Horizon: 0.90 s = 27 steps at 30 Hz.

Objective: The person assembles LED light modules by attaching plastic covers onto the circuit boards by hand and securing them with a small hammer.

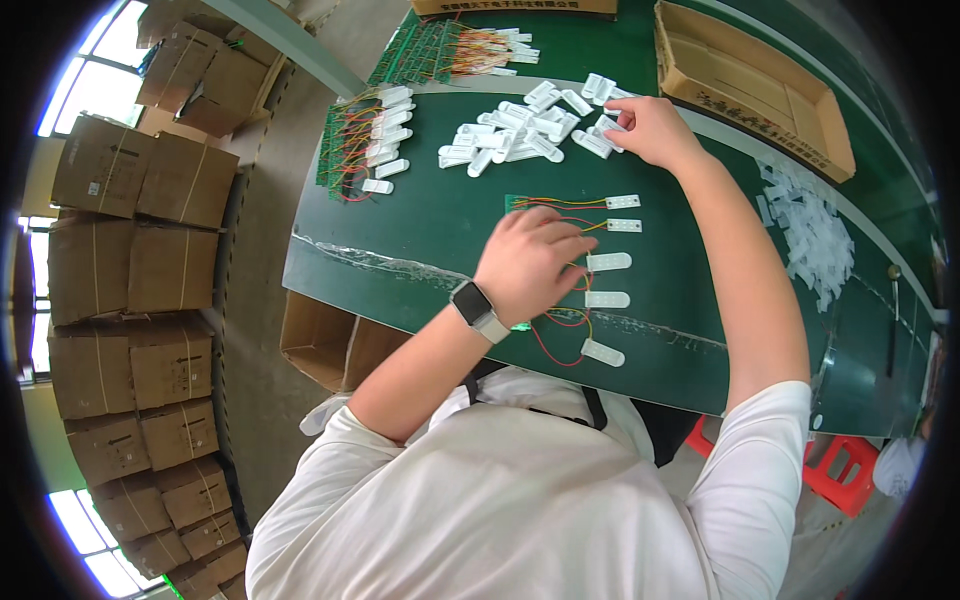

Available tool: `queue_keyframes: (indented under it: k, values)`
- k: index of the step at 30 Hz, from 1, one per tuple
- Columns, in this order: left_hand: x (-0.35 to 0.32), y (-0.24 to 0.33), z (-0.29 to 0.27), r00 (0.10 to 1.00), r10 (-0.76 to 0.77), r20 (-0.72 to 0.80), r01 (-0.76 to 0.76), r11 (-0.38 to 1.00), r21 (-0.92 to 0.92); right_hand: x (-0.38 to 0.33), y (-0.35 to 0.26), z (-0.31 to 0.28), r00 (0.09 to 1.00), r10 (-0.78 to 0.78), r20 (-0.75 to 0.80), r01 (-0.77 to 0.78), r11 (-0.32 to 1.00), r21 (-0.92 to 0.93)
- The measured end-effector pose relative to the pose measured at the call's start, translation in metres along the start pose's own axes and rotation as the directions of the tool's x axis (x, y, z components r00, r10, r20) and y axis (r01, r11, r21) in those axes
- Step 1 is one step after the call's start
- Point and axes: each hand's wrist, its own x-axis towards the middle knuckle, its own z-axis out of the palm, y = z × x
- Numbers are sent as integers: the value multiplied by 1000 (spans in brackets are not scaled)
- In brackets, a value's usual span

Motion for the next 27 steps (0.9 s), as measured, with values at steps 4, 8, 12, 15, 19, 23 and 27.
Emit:
queue_keyframes:
  k: [4, 8, 12, 15, 19, 23, 27]
  values:
    - [9, -21, 1, 996, -94, 13, 93, 993, 73, -50, -8, -5, 984, -13, -180, 34, 993, 116]
    - [16, -32, 16, 990, -85, -113, 100, 987, 127, -107, -3, 1, 962, 40, -268, 21, 974, 224]
    - [34, -25, 32, 992, -117, -56, 120, 991, 63, -152, -4, 5, 955, 167, -243, -79, 938, 336]
    - [43, -24, 37, 992, -127, -21, 128, 989, 69, -174, -2, 9, 952, 108, -286, -14, 951, 310]
    - [46, -20, 39, 984, -163, 73, 157, 985, 71, -188, 4, 12, 970, 121, -210, -62, 961, 269]
    - [42, -25, 35, 978, -202, 58, 200, 979, 37, -191, 3, 15, 974, 104, -201, -45, 960, 278]
    - [44, -28, 20, 965, -236, 114, 248, 963, -103, -185, 18, 25, 958, -88, -274, 108, 993, 57]
